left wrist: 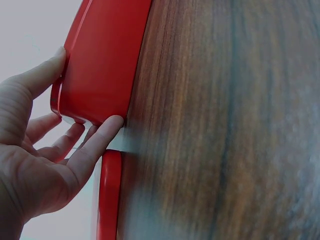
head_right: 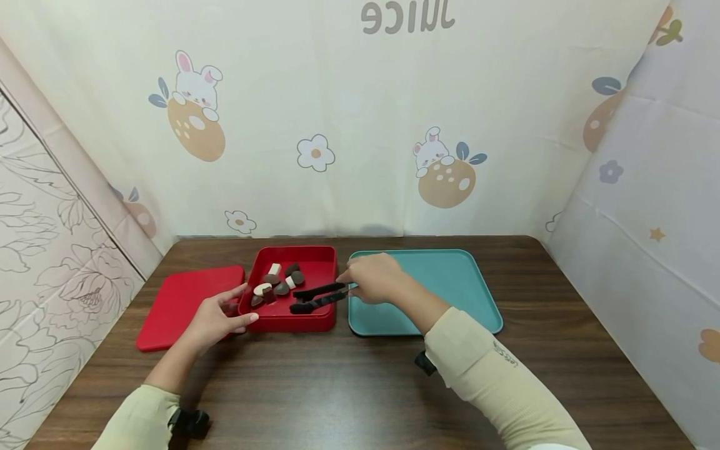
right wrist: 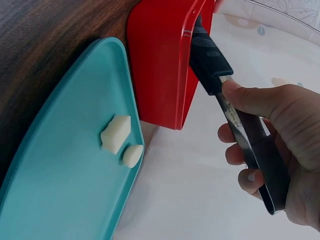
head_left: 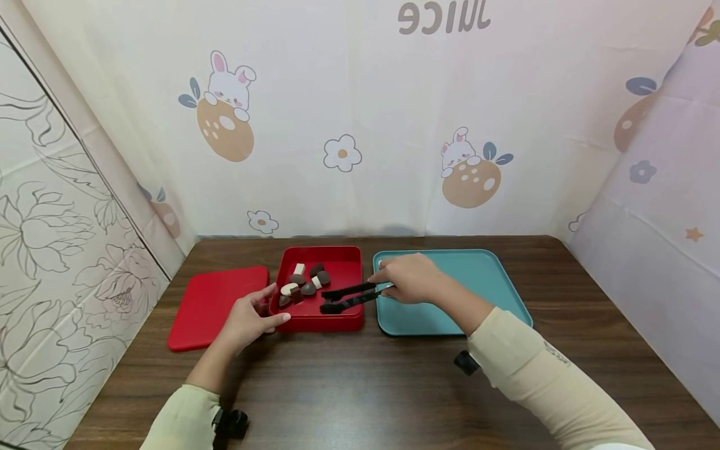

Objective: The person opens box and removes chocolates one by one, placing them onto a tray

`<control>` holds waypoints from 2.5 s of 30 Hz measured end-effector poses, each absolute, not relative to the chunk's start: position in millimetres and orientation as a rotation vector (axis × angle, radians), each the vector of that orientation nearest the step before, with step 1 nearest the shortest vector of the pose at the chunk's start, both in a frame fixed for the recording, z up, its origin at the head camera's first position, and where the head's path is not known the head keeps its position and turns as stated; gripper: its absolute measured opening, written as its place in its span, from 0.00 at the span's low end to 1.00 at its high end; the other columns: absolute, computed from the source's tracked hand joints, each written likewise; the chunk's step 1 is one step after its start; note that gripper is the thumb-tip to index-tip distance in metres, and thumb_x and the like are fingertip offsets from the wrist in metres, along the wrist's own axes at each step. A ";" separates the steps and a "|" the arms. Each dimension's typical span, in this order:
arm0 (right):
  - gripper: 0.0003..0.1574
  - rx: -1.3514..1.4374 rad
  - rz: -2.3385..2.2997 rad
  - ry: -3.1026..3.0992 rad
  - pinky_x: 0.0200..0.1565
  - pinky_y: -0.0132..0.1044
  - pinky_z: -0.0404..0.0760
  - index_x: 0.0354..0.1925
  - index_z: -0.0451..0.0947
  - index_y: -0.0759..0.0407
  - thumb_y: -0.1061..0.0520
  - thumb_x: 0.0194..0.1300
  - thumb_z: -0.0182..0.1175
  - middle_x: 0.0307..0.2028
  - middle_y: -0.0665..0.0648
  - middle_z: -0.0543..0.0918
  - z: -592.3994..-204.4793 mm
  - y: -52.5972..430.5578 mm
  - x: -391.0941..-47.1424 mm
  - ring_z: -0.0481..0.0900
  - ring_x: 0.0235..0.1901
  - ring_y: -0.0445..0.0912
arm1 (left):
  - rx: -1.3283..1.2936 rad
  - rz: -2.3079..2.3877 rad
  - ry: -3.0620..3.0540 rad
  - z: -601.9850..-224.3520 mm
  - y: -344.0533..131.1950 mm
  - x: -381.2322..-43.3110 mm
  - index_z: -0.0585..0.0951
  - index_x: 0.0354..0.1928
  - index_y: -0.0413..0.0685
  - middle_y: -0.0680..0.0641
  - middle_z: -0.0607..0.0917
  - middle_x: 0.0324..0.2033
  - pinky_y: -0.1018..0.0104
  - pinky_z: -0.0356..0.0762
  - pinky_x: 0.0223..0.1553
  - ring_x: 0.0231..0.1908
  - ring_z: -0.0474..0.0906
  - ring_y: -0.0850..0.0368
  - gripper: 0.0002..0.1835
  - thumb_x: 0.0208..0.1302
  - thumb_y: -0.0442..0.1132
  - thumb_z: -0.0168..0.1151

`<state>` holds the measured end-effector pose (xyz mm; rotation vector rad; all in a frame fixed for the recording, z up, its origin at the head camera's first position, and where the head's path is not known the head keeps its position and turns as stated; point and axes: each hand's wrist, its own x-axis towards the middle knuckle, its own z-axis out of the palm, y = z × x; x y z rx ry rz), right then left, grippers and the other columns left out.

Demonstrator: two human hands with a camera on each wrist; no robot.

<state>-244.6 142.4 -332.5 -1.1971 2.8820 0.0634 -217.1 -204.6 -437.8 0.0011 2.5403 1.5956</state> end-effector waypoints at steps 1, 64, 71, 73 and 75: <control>0.22 -1.205 0.061 2.886 0.16 0.29 0.63 0.56 0.83 0.44 0.50 0.62 0.67 0.43 0.50 0.82 -333.1 143.3 -244.5 0.67 0.17 0.34 | 0.000 1.593 2.542 -437.8 -204.6 -216.9 0.64 0.72 0.47 0.31 0.75 0.58 0.58 0.85 0.35 0.33 0.84 0.53 0.47 0.52 0.46 0.76; 0.24 -0.916 -0.508 3.071 0.18 0.29 0.59 0.57 0.81 0.45 0.54 0.61 0.68 0.25 0.39 0.62 -375.3 288.1 -179.4 0.56 0.18 0.33 | 0.009 1.598 2.539 -437.9 -205.1 -217.6 0.64 0.73 0.47 0.32 0.73 0.59 0.59 0.85 0.35 0.35 0.83 0.53 0.46 0.53 0.46 0.76; 0.25 -0.930 -0.396 3.089 0.17 0.28 0.57 0.56 0.82 0.45 0.54 0.59 0.70 0.26 0.37 0.63 -377.1 292.6 -172.5 0.55 0.16 0.32 | -0.001 1.600 2.533 -440.5 -205.7 -218.8 0.64 0.73 0.48 0.33 0.73 0.61 0.59 0.85 0.35 0.38 0.82 0.52 0.46 0.53 0.45 0.76; 0.25 -0.928 -0.376 3.096 0.17 0.29 0.58 0.56 0.82 0.44 0.53 0.59 0.70 0.26 0.37 0.63 -377.4 292.5 -172.0 0.55 0.17 0.32 | -0.004 1.606 2.531 -440.8 -206.1 -218.9 0.64 0.73 0.48 0.33 0.73 0.61 0.59 0.85 0.35 0.37 0.82 0.51 0.46 0.53 0.45 0.76; 0.25 -0.926 -0.366 3.103 0.17 0.28 0.58 0.56 0.82 0.44 0.53 0.59 0.70 0.26 0.37 0.64 -378.2 292.1 -171.9 0.56 0.17 0.32 | -0.004 1.610 2.530 -440.7 -206.3 -218.7 0.64 0.73 0.48 0.34 0.73 0.61 0.59 0.85 0.35 0.38 0.82 0.52 0.46 0.53 0.45 0.76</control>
